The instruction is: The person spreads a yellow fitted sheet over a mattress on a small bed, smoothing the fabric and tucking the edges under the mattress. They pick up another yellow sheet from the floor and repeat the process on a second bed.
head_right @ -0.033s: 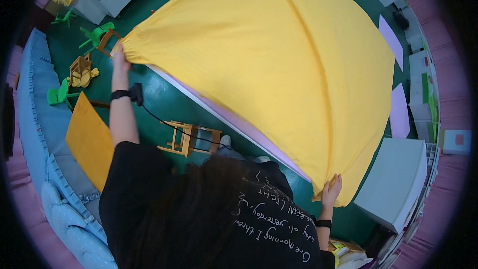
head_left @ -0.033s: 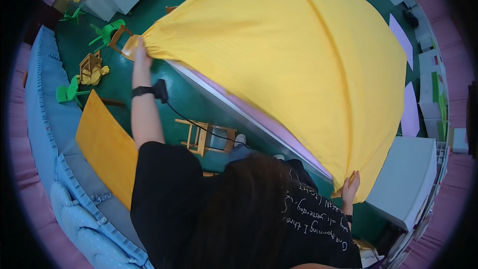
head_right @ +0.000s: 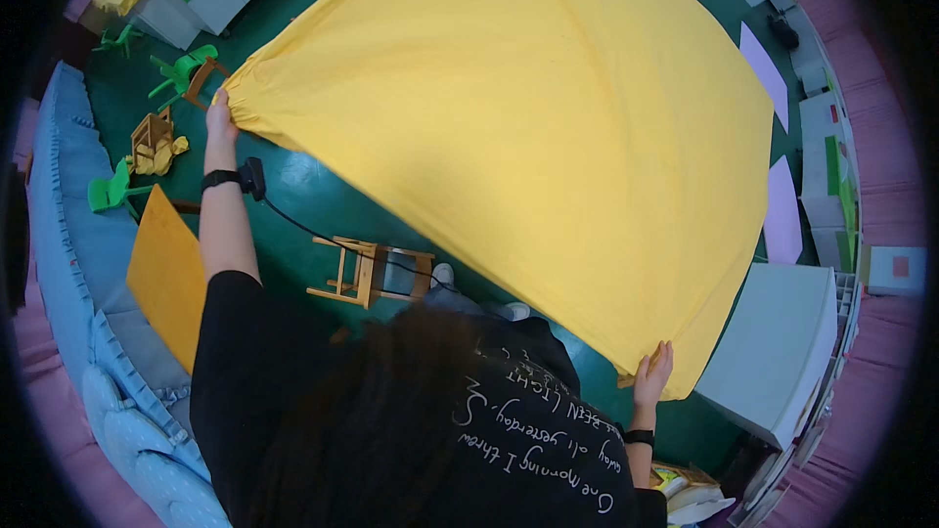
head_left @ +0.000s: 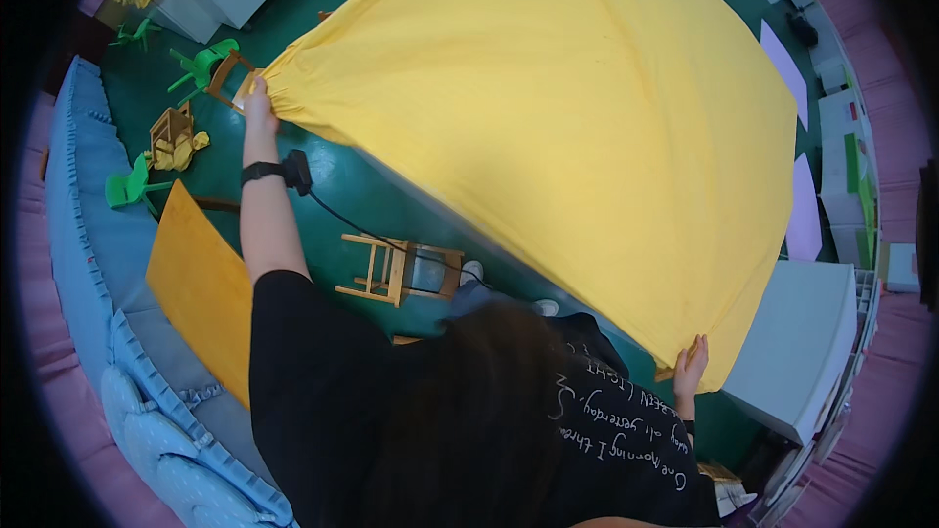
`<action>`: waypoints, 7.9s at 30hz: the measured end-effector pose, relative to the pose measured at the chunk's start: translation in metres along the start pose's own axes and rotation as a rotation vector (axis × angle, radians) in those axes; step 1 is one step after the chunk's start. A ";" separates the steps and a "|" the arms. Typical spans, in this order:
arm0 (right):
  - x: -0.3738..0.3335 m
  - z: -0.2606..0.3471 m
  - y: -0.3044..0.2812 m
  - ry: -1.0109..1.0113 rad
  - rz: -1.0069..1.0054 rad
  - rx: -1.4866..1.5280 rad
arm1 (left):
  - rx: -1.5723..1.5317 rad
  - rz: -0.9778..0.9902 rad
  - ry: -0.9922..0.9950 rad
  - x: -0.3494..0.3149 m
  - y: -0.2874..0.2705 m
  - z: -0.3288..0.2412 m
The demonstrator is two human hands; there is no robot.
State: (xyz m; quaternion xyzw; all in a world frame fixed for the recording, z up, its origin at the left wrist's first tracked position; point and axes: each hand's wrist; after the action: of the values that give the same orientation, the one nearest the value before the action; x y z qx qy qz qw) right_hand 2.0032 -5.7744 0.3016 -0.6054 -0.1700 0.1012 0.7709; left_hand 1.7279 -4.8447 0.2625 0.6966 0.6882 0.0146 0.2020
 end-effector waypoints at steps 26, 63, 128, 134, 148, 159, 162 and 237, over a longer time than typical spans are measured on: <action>-0.021 -0.026 0.029 0.133 -0.011 -0.120 | 0.454 -0.170 -0.183 0.094 -0.021 0.075; -0.070 -0.132 0.066 1.527 -0.733 1.842 | -0.157 0.204 -0.483 -0.199 0.000 0.148; -0.085 -0.657 0.091 1.054 0.351 0.740 | 1.256 1.542 1.173 -0.914 0.419 0.312; -0.110 -0.813 0.025 1.090 0.297 0.739 | 1.167 1.204 1.132 -0.973 0.536 0.407; 0.090 -0.946 0.026 0.872 0.567 0.510 | 2.057 0.884 1.101 -1.025 0.565 0.417; 0.424 -1.022 0.115 0.851 0.440 0.870 | 2.038 0.881 0.460 -1.058 0.657 0.417; 0.526 -0.997 0.145 0.631 0.568 0.869 | 1.844 0.797 0.536 -1.051 0.688 0.444; 1.447 -0.549 0.274 -0.014 1.187 0.686 | 1.724 0.323 0.353 -0.697 1.415 0.618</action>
State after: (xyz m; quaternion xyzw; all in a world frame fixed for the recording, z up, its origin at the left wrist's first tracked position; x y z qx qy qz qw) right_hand 3.5616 -5.6766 0.1232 -0.3170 0.2274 0.5586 0.7320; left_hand 3.2247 -5.6372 0.3017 0.6825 0.3748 -0.3723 -0.5051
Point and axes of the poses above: each hand's wrist, its own x-axis towards the middle knuckle, its own y-axis out of the palm, z = x × y, and after that the axes turned 7 degrees about -z, right-handed
